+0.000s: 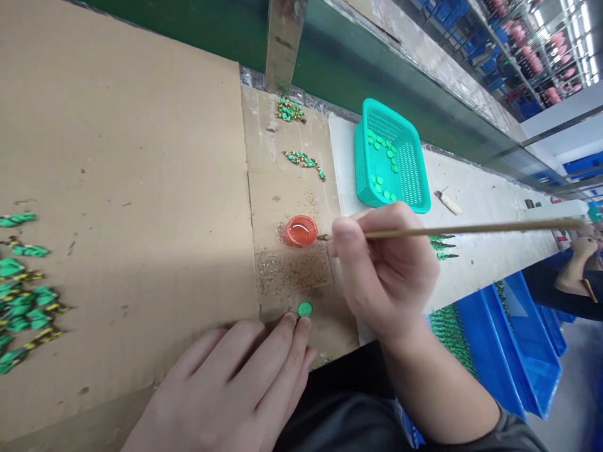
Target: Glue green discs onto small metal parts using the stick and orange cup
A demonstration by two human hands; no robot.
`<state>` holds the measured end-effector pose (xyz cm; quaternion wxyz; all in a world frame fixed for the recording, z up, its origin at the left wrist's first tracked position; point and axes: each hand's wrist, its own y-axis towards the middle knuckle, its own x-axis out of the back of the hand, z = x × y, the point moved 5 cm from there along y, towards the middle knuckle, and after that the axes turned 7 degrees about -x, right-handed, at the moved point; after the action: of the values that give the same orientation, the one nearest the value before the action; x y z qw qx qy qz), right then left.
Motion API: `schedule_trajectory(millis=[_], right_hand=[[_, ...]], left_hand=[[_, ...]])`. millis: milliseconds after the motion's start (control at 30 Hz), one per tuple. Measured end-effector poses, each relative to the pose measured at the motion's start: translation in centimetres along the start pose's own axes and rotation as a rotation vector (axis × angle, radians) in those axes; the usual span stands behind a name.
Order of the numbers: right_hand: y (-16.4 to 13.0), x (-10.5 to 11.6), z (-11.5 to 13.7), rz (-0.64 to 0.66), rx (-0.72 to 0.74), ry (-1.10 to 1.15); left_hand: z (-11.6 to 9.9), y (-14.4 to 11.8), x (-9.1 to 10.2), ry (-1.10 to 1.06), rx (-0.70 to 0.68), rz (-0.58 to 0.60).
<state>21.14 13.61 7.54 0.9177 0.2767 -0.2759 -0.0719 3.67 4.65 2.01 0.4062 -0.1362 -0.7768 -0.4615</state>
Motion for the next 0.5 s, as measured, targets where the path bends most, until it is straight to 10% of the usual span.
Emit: schedule_trajectory(millis=[500], right_hand=[[-7.6, 1.1, 1.7, 0.094, -0.002, 0.016]], left_hand=[[-0.2, -0.5, 0.0, -0.038, 0.002, 0.048]])
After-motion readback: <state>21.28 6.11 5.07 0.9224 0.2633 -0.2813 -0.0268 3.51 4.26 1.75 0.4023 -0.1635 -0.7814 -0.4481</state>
